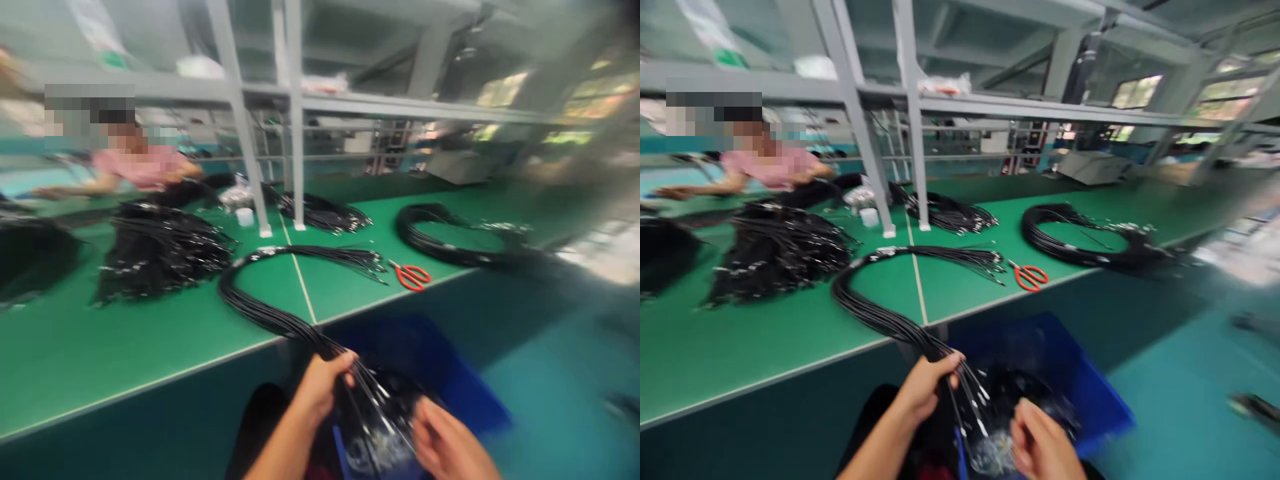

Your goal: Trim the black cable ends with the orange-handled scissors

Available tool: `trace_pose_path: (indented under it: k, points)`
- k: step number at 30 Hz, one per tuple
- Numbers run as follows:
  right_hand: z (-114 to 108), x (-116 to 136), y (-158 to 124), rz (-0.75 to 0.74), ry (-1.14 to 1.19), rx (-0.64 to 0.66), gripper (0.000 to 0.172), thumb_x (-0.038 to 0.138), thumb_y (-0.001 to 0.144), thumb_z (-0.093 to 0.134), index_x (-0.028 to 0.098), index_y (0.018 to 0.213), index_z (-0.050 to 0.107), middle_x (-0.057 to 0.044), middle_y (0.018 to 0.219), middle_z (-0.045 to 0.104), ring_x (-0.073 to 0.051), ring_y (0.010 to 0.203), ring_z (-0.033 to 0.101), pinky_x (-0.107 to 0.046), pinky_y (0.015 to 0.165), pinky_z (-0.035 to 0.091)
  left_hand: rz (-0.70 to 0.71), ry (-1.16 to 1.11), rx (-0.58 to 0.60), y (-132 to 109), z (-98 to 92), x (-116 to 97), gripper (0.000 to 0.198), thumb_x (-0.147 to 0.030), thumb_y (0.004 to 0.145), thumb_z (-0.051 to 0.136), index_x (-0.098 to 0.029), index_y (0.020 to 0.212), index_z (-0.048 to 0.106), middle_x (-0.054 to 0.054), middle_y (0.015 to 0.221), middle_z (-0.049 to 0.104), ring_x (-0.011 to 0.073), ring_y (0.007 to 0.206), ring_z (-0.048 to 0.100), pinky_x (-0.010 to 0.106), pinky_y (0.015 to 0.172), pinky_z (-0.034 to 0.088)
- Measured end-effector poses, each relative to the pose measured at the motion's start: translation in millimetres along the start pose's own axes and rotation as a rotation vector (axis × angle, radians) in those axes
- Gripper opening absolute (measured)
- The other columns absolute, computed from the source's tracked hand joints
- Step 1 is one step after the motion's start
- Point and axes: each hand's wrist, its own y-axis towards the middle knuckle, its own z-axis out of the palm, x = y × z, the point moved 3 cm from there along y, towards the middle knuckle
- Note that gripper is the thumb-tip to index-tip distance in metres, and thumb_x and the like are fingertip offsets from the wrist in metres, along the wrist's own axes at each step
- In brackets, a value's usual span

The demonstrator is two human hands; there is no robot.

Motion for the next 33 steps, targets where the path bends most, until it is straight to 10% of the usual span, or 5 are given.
trace_pose_path:
  k: [4, 13, 21, 33]
  points:
    - [4, -12, 2, 0.026, 0.166, 0.013, 0.039, 0.052, 0.071, 0.066, 0.016, 0.064, 0.052, 0.005, 0.052, 0.047, -0.005, 0.040, 0.035, -0.020, 0.041, 0.022, -0.028, -0.081, 0.068, 1, 1.7, -2, 0.022, -0.027, 0.065, 0.075, -0.009, 0.076, 0.069, -0.002, 0.045, 0.058, 0.0082, 0.041, 0.049, 0.020, 0.047, 0.037]
    - [21, -16, 10, 0.080, 0.308, 0.083, 0.030, 0.043, 0.078, 0.063, 0.015, 0.070, 0.057, 0.005, 0.054, 0.046, -0.004, 0.041, 0.032, -0.020, 0.042, 0.016, -0.045, -0.102, 0.267, -17, -2.0, -13, 0.022, -0.031, 0.064, 0.074, -0.012, 0.073, 0.067, 0.000, 0.046, 0.056, 0.0116, 0.046, 0.049, 0.024, 0.053, 0.040]
    - [25, -17, -5, 0.083, 0.257, 0.073, 0.044, 0.054, 0.078, 0.057, 0.013, 0.063, 0.059, 0.004, 0.046, 0.045, -0.004, 0.039, 0.030, -0.020, 0.040, 0.012, -0.045, -0.080, 0.173, -3, -0.6, -4, 0.019, -0.027, 0.069, 0.073, -0.012, 0.080, 0.068, -0.001, 0.048, 0.057, 0.0102, 0.046, 0.049, 0.021, 0.051, 0.037]
    - [22, -3, -16, 0.036, 0.325, 0.275, 0.032, 0.027, 0.083, 0.054, 0.019, 0.055, 0.042, 0.007, 0.046, 0.034, -0.006, 0.042, 0.023, -0.025, 0.045, 0.018, 0.033, -0.096, 0.012, 8, 4.1, -2, 0.017, -0.025, 0.064, 0.075, -0.010, 0.071, 0.070, -0.001, 0.043, 0.056, 0.0078, 0.042, 0.048, 0.019, 0.047, 0.038]
